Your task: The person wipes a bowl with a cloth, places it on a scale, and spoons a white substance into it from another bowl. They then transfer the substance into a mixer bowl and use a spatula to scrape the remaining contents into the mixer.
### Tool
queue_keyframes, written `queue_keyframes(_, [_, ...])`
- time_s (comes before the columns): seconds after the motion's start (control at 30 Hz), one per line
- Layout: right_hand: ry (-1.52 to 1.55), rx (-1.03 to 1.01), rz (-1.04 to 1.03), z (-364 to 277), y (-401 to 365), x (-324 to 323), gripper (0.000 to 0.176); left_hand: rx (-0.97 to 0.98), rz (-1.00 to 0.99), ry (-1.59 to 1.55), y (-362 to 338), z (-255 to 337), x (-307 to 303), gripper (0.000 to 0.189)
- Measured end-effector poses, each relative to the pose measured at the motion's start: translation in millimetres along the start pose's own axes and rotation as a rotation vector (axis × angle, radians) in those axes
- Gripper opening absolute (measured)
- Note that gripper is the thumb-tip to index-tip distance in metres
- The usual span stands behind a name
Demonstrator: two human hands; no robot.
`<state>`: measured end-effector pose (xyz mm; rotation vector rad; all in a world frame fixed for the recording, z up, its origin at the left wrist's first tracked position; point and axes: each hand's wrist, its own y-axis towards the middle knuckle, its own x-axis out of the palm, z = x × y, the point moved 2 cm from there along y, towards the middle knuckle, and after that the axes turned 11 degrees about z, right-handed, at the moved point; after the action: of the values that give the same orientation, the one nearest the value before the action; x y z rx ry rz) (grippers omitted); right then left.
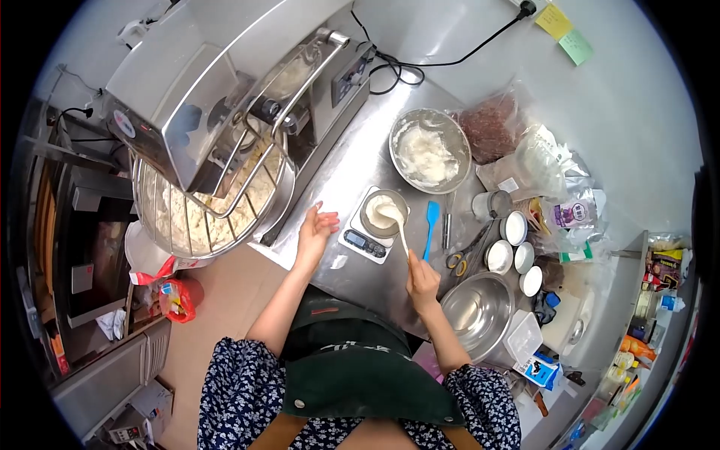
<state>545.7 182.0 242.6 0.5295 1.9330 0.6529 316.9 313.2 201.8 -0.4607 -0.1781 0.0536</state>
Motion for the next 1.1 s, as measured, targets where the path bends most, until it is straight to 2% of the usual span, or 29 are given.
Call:
queue_keyframes(0.1, [0.005,0.0,-0.003,-2.5,6.3,2.1,0.034,-0.092,-0.068,-0.167,-13.5,-1.0,-4.4,0.066])
queue_keyframes(0.2, [-0.003,0.006,0.004,-0.8,3.2,4.8,0.034,-0.136,-0.103,-0.206,-19.9,1.0,-1.8,0.065])
queue_keyframes(0.27, [0.03,0.009,0.06,-1.8,4.4,1.7,0.032,-0.131,-0.118,-0.2,-22.0,4.6,-1.3,0.065])
queue_keyframes(0.37, [0.002,0.051,-0.037,-0.2,6.0,2.6,0.032,-0.135,-0.153,-0.233,-25.0,2.9,0.2,0.065])
queue_keyframes(0.47, [0.008,0.068,0.025,-3.2,8.2,-6.1,0.032,-0.129,-0.142,-0.218,-26.8,1.3,0.9,0.065])
queue_keyframes(0.57, [0.017,0.089,-0.028,7.4,1.0,1.9,0.035,-0.135,-0.139,-0.163,-28.9,-6.2,-5.3,0.062])
queue_keyframes(0.67, [0.044,0.095,0.053,0.0,10.5,-7.3,0.034,-0.08,-0.167,0.038,-41.9,-17.4,-24.6,0.057])
queue_keyframes(0.7, [0.081,0.167,0.047,1.0,8.1,-7.6,0.033,-0.096,-0.168,0.099,-46.9,-28.5,-36.7,0.053])
queue_keyframes(0.8, [0.179,0.359,0.046,9.7,11.0,-6.6,0.028,0.004,-0.281,0.459,-66.3,-68.8,-88.6,0.057])
queue_keyframes(0.87, [0.226,0.483,0.051,12.2,12.8,-11.5,0.024,0.124,-0.448,0.877,-91.2,-63.8,-119.3,0.062])
queue_keyframes(0.9, [0.246,0.582,0.036,14.4,11.3,-12.4,0.02,0.154,-0.516,0.939,-101.3,-71.0,-139.3,0.065])
queue_keyframes(1.0, [0.3,0.645,0.059,18.9,7.0,-10.0,0.02,0.231,-0.68,1.064,-134.7,-87.9,-173.7,0.074])
queue_keyframes(1.07, [0.296,0.609,0.05,15.9,10.5,-11.1,0.02,0.254,-0.738,1.066,-159.4,-75.2,-173.9,0.079])
queue_keyframes(1.1, [0.28,0.578,0.039,13.3,13.6,-12.4,0.021,0.241,-0.802,1.203,-161.2,-74.0,-176.4,0.086])
